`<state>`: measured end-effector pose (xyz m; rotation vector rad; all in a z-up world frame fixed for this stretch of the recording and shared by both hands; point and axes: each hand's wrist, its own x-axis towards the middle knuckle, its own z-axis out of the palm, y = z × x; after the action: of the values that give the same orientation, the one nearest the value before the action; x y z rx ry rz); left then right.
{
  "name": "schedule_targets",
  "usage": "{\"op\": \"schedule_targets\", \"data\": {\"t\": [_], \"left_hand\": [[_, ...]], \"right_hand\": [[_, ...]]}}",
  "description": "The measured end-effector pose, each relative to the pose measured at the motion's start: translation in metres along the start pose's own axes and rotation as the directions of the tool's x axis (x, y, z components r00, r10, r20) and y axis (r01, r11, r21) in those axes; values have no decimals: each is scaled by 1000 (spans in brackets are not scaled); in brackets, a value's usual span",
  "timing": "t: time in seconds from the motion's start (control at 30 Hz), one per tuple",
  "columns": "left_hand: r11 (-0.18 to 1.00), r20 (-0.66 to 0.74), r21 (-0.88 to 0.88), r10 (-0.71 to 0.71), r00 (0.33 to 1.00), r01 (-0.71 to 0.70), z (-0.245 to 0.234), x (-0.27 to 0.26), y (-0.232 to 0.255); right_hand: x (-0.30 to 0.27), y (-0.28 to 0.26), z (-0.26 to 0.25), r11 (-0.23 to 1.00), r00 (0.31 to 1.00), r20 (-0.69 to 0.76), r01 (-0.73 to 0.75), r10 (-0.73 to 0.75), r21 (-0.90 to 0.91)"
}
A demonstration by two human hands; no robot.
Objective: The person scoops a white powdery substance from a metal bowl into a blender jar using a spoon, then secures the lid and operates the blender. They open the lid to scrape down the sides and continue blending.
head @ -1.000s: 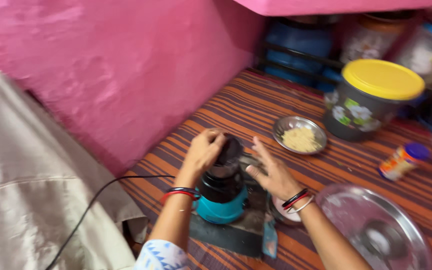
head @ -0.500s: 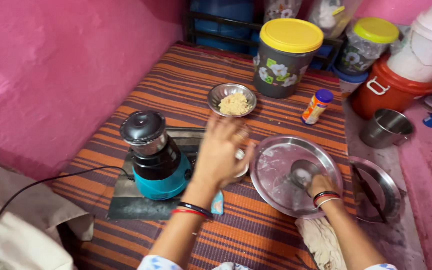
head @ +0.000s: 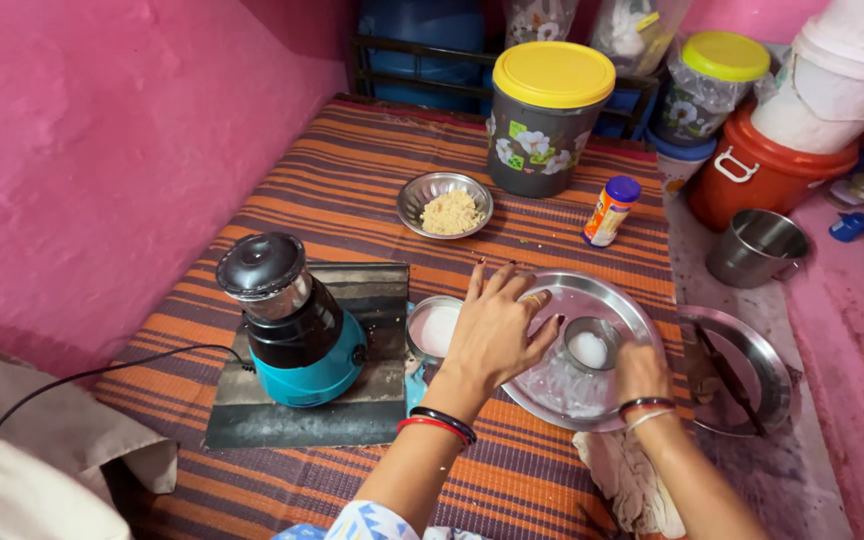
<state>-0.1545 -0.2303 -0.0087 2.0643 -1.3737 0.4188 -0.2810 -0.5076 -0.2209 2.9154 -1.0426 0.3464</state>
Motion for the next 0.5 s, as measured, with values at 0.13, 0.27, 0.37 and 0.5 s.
{"op": "schedule_targets", "data": {"t": [0.13,0.27,0.37,0.5], "left_hand": [[1000,-14,8,-28,1000,28,-18,-5,-4],[986,-99,105,-116,988,126,-52,-14,-31],[940,-155,254,-192,969,226,-86,-30,-62],[846,-213,395,-294,932,358,-129,-50,-101]], "right_hand": [[-12,0,-2,1000,997,74,-26,26,2],[0,-1,-17,410,931,297,-360,209,838],[19,-31,-50,7,897,430,-433,105,902],[35,-104,-109,-50,878,438,-455,-195,889]]}}
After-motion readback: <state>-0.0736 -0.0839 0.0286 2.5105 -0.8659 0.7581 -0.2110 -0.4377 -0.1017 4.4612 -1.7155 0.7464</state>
